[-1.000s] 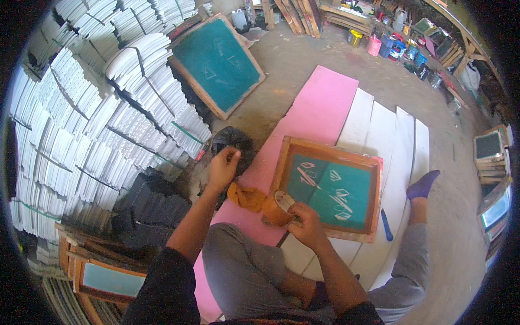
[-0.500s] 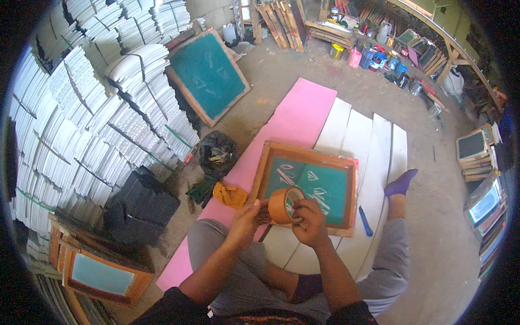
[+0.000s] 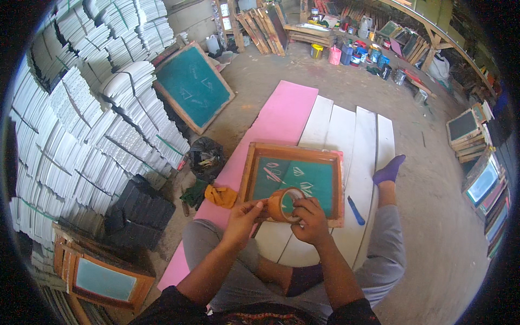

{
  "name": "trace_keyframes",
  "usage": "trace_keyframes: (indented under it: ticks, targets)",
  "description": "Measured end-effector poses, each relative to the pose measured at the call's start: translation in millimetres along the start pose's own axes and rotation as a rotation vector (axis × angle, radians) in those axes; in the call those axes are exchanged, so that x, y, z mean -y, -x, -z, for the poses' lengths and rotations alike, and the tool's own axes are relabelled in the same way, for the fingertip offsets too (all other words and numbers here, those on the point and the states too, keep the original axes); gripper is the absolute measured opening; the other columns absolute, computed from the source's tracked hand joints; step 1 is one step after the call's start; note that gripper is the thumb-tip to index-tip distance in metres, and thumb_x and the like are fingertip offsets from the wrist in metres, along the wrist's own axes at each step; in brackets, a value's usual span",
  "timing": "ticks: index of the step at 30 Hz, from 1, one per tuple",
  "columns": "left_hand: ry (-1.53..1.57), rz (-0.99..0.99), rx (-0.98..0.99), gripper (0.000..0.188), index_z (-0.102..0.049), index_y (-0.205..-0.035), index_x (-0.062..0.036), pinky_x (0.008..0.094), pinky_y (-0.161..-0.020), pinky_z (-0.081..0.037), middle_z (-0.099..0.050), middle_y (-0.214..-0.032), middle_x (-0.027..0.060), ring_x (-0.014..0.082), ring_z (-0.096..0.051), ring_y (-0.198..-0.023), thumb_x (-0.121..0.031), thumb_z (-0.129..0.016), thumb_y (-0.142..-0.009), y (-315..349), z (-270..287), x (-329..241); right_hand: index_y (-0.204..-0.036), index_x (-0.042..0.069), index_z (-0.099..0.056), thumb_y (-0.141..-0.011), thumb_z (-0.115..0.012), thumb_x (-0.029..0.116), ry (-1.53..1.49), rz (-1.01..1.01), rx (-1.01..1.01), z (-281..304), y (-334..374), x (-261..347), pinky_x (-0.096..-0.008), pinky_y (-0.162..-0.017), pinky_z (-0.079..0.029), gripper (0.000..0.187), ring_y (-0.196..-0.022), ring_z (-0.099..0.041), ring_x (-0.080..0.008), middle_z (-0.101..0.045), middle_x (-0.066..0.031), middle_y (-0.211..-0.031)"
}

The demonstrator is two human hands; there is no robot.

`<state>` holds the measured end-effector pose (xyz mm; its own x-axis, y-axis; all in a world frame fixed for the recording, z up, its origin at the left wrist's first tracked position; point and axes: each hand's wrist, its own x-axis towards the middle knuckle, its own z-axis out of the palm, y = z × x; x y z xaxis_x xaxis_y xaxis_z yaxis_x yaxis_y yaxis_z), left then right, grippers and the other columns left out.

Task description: The person sits on the floor and applies masking tape to the edges of a small chalkboard frame. They use a utility knife to cut the tape and smooth it down along the frame's perimeter.

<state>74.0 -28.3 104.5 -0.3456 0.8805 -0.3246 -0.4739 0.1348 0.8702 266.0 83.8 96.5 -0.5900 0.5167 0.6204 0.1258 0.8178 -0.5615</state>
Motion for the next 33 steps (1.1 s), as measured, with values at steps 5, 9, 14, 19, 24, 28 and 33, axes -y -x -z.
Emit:
trace_keyframes:
  ticks: [5,9,14,19,24,28,33]
  targets:
    - [-0.050,-0.171,-0.050,0.024,-0.070,-0.114,0.0044,0.0260,-0.077,-0.055,-0.073,-0.097,0.0070,0.0111,-0.068,-0.086,-0.012,-0.073,-0.096,4,-14,4,-0.083,0.003,-0.064,-0.055,-0.068,0.001,0.012,-0.018,0.023,5,4,-2,-0.0446,-0.082,-0.052,0.028,-0.094,-0.062,-0.0377,-0.065,-0.0146,-0.105]
    - [-0.234,-0.280,-0.054,0.021,-0.070,-0.111,0.0049,0.0277,-0.080,-0.056,-0.073,-0.100,0.0090,0.0132,-0.069,-0.089,-0.009,-0.073,-0.095,-1,-10,11,-0.082,0.003,-0.063,-0.056,-0.068,0.001,0.001,-0.033,0.026,6,7,1,-0.0442,-0.082,-0.052,0.026,-0.094,-0.062,-0.0376,-0.065,-0.0144,-0.104]
    - [-0.389,-0.420,-0.013,0.016,-0.070,-0.104,0.0026,0.0259,-0.075,-0.054,-0.072,-0.093,0.0053,0.0100,-0.066,-0.083,-0.011,-0.073,-0.096,-6,-3,8,-0.082,0.003,-0.063,-0.058,-0.065,-0.003,-0.053,-0.043,0.013,6,8,4,-0.0407,-0.080,-0.051,0.025,-0.091,-0.060,-0.0341,-0.066,-0.0123,-0.103]
    - [-0.452,-0.483,0.033,0.013,-0.066,-0.096,0.0004,0.0237,-0.069,-0.048,-0.065,-0.084,0.0009,0.0069,-0.058,-0.077,-0.012,-0.070,-0.098,-9,4,7,-0.088,0.002,-0.063,-0.068,-0.079,0.007,-0.176,-0.117,0.123,14,9,10,-0.0396,-0.083,-0.049,0.027,-0.093,-0.060,-0.0335,-0.065,-0.0134,-0.103]
    - [-0.349,-0.476,0.040,0.014,-0.061,-0.095,-0.0006,0.0240,-0.074,-0.045,-0.060,-0.086,0.0007,0.0075,-0.054,-0.081,-0.012,-0.068,-0.099,-11,14,27,-0.092,0.001,-0.061,-0.074,-0.088,0.023,-0.190,-0.164,0.130,9,21,-4,-0.0393,-0.080,-0.046,0.039,-0.089,-0.057,-0.0316,-0.062,-0.0136,-0.095]
    - [-0.377,-0.494,-0.015,0.011,-0.060,-0.096,-0.0017,0.0236,-0.077,-0.044,-0.059,-0.088,0.0003,0.0079,-0.054,-0.085,-0.010,-0.066,-0.100,-2,15,43,-0.091,0.001,-0.059,-0.074,-0.088,0.027,-0.150,-0.243,0.174,9,31,-15,-0.0394,-0.074,-0.044,0.042,-0.083,-0.054,-0.0298,-0.059,-0.0120,-0.089]
    - [-0.206,-0.534,-0.043,0.010,-0.058,-0.100,-0.0036,0.0225,-0.078,-0.045,-0.060,-0.090,0.0002,0.0081,-0.056,-0.084,-0.011,-0.065,-0.101,8,8,67,-0.092,0.002,-0.063,-0.077,-0.087,0.035,-0.087,-0.392,0.183,12,39,-11,-0.0452,-0.077,-0.047,0.043,-0.085,-0.058,-0.0364,-0.062,-0.0159,-0.089]
